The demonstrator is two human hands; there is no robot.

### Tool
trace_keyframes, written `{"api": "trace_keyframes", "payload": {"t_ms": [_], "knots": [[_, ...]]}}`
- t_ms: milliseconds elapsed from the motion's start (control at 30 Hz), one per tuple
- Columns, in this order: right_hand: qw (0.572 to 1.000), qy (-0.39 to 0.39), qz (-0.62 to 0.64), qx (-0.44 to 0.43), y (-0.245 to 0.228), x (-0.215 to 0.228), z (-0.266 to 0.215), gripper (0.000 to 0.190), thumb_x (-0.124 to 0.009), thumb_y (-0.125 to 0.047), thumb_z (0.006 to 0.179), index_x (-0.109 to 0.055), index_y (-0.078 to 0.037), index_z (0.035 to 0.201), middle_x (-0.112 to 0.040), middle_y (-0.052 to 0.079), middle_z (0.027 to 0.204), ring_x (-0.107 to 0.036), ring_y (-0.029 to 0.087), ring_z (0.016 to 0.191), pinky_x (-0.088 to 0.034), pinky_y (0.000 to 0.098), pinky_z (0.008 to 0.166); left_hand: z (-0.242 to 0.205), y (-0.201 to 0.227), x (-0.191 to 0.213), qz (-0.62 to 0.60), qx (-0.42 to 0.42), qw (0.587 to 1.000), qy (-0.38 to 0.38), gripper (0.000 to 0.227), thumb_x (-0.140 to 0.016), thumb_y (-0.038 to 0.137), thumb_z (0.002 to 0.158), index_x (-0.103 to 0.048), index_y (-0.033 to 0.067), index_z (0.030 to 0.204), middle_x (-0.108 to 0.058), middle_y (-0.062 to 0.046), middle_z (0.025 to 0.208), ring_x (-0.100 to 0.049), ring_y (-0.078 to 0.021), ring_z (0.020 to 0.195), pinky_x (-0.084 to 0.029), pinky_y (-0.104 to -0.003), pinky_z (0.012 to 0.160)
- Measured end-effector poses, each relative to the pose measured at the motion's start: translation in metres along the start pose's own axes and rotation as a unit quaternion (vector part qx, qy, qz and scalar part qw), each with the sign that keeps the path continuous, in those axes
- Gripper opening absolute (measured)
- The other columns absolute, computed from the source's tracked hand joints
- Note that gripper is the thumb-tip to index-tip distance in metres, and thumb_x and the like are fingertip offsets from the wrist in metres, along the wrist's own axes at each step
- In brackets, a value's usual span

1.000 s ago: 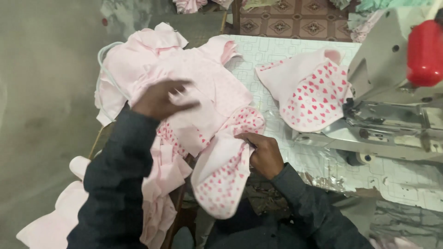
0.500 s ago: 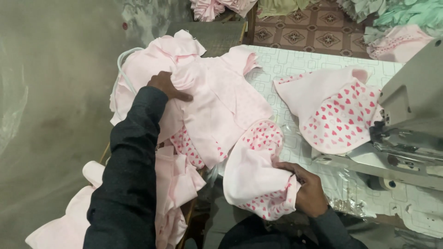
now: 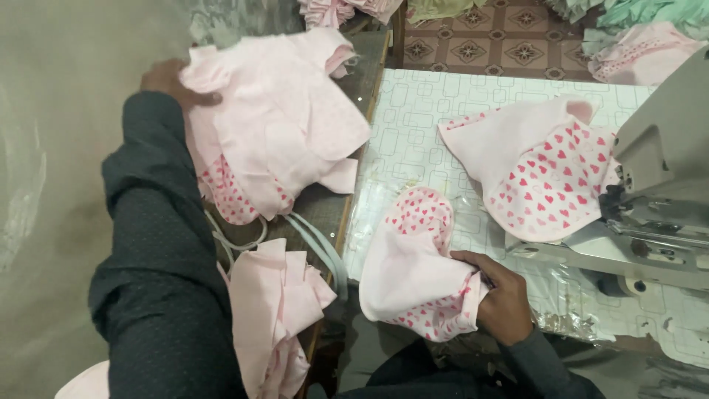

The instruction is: Trimming loose threads from baby clothes and folding them neatly on a workbench

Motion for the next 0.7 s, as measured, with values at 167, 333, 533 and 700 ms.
{"api": "trace_keyframes", "payload": {"t_ms": [167, 333, 533, 700], "knots": [[0.999, 0.005, -0.028, -0.039, -0.003, 0.006, 0.001, 0.043, -0.078, -0.012, 0.076, -0.076, -0.013, 0.12, -0.079, 0.007, 0.118, -0.074, 0.021, 0.111, -0.058, 0.0339, 0.09, -0.035, -0.027, -0.063, -0.039, 0.135, 0.99, -0.01, 0.089, -0.058, 0.062, 0.095, -0.029, 0.0057, 0.158, -0.038, -0.025, 0.155, -0.04, -0.0505, 0.135, -0.037, -0.061, 0.107], [0.998, 0.0, -0.064, -0.013, 0.007, 0.0, 0.001, 0.041, -0.074, -0.018, 0.081, -0.073, -0.012, 0.122, -0.079, 0.004, 0.118, -0.075, 0.021, 0.111, -0.058, 0.0345, 0.091, -0.092, 0.022, -0.04, 0.046, 0.171, 0.984, 0.017, 0.098, -0.056, 0.061, 0.096, -0.006, 0.0087, 0.162, -0.012, -0.018, 0.168, -0.004, -0.0381, 0.152, -0.01, -0.07, 0.116], [0.984, 0.055, -0.123, 0.113, 0.016, -0.01, -0.011, 0.046, -0.082, -0.022, 0.085, -0.07, -0.005, 0.126, -0.07, 0.017, 0.129, -0.065, 0.038, 0.12, -0.051, 0.0436, 0.104, -0.287, 0.226, -0.046, -0.075, -0.064, 0.993, -0.068, 0.071, -0.072, 0.054, 0.089, -0.047, 0.0138, 0.142, -0.065, -0.016, 0.127, -0.06, -0.0419, 0.125, -0.05, -0.06, 0.098], [0.983, 0.039, -0.144, 0.11, 0.031, -0.016, -0.021, 0.022, -0.078, -0.022, 0.089, -0.075, -0.018, 0.11, -0.073, 0.004, 0.126, -0.07, 0.031, 0.11, -0.057, 0.0404, 0.094, -0.328, 0.27, -0.186, -0.042, -0.067, 0.974, -0.213, 0.082, -0.057, 0.058, 0.097, -0.03, 0.0075, 0.155, -0.059, -0.026, 0.133, -0.062, -0.0461, 0.122, -0.058, -0.059, 0.092]]}}
Point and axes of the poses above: each hand's wrist, its own z-axis towards the middle knuckle, its own x-axis out of the back of the hand, y = z × x, the point moved 7 cm from there along z, towards the middle knuckle
